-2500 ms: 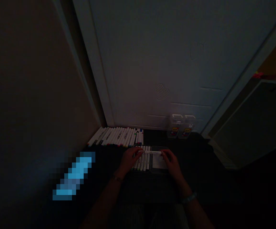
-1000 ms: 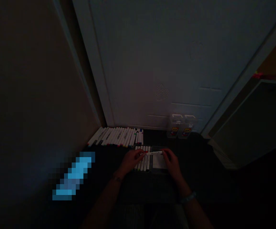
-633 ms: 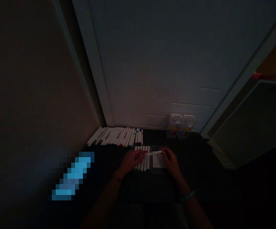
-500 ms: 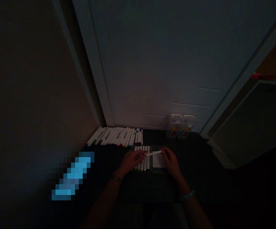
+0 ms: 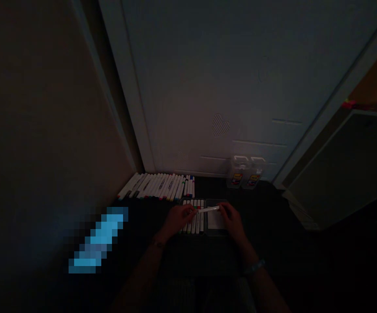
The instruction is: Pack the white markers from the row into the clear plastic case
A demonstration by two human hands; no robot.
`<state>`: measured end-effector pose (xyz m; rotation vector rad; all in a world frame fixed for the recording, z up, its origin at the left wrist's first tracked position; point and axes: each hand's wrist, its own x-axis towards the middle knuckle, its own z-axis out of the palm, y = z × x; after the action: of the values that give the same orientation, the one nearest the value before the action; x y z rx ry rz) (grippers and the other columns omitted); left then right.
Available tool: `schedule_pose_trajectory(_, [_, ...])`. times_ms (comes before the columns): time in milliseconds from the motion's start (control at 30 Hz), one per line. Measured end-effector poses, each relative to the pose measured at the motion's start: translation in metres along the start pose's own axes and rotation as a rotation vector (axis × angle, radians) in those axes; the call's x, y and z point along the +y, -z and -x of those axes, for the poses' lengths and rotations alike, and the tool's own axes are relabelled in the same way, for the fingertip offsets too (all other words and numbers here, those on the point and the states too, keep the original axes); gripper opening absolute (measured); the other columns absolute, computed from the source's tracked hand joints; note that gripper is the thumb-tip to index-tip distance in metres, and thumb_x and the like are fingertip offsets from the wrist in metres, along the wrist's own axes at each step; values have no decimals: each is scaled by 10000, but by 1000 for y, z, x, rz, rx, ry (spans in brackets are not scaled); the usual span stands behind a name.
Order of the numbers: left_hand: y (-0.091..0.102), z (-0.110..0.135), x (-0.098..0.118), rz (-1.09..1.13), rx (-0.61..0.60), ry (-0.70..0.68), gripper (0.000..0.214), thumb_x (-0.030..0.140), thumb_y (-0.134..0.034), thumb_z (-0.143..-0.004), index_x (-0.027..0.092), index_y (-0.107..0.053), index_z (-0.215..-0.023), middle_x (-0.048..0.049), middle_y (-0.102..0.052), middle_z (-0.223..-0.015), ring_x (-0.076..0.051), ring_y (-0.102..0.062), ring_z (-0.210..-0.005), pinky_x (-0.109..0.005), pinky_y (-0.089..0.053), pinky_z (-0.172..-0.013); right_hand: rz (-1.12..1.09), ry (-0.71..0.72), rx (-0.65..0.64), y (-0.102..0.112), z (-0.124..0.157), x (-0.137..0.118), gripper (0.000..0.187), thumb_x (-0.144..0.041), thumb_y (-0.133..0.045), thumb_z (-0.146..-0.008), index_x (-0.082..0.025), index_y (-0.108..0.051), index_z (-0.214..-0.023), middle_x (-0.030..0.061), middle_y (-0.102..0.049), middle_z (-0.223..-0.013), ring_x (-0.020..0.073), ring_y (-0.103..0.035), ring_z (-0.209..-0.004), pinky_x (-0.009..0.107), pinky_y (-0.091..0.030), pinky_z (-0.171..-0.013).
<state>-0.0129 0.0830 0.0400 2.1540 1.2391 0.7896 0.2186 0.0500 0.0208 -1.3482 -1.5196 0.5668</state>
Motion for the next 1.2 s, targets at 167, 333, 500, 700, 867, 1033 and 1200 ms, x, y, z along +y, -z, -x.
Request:
schedule_pose_trajectory(167, [2,1,-1,15,62,-14,387,480,-403,-864,179,-644,-837,26,-566,-564,-113,-476,-509,-209,-322,-499,-20,11,-7,0,3,-4,297,-425,-430,-878,-222,-624,-976,47,-651,-924,197,-595,-865,302,-450,-768])
schedule_pose_trajectory(333, [2,1,-5,-16,156,-24,361,477,-425,-856,201,-656,-885,28,-541,-591,-117,-465,-538,-214,-340,-526,-28,30,7,2,7,-12,278,-412,-448,-877,-219,-623,-975,52,-646,-935,198,-585,-858,301,-446,-754])
schedule_pose_trajectory(500, [0,1,-8,-13,177,-13,348,472,-445,-848,206,-658,-917,5,-615,-699,-126,-499,-587,-217,-377,-571,-34,52,15,1,7,-12,252,-384,-452,-882,-221,-616,-981,51,-639,-959,194,-579,-875,298,-439,-763])
schedule_pose_trajectory(700, [-1,1,-7,-8,177,-14,350,461,-430,-859,192,-651,-896,1,-622,-706,-124,-511,-598,-209,-375,-574,-12,48,3,1,7,-10,257,-384,-447,-886,-210,-613,-977,50,-641,-932,190,-584,-849,290,-442,-745])
schedule_pose_trajectory(867, [0,1,-7,-8,154,-43,339,425,-403,-881,182,-636,-838,-1,-617,-698,-126,-531,-621,-203,-365,-563,6,64,-5,2,7,-9,238,-367,-449,-889,-211,-610,-969,41,-639,-914,183,-585,-848,280,-437,-748])
schedule_pose_trajectory(1033, [0,0,-9,-2,162,-74,318,386,-396,-893,181,-631,-829,-13,-646,-765,-134,-564,-680,-204,-370,-578,19,64,-20,2,7,-9,235,-367,-442,-893,-213,-611,-944,37,-639,-896,181,-589,-839,279,-438,-740])
schedule_pose_trajectory(1200, [-2,0,-10,8,175,-76,301,380,-407,-889,188,-636,-853,-7,-653,-773,-134,-567,-682,-211,-393,-622,7,69,-9,1,7,-8,241,-369,-444,-891,-210,-613,-955,44,-643,-925,185,-589,-856,286,-443,-748])
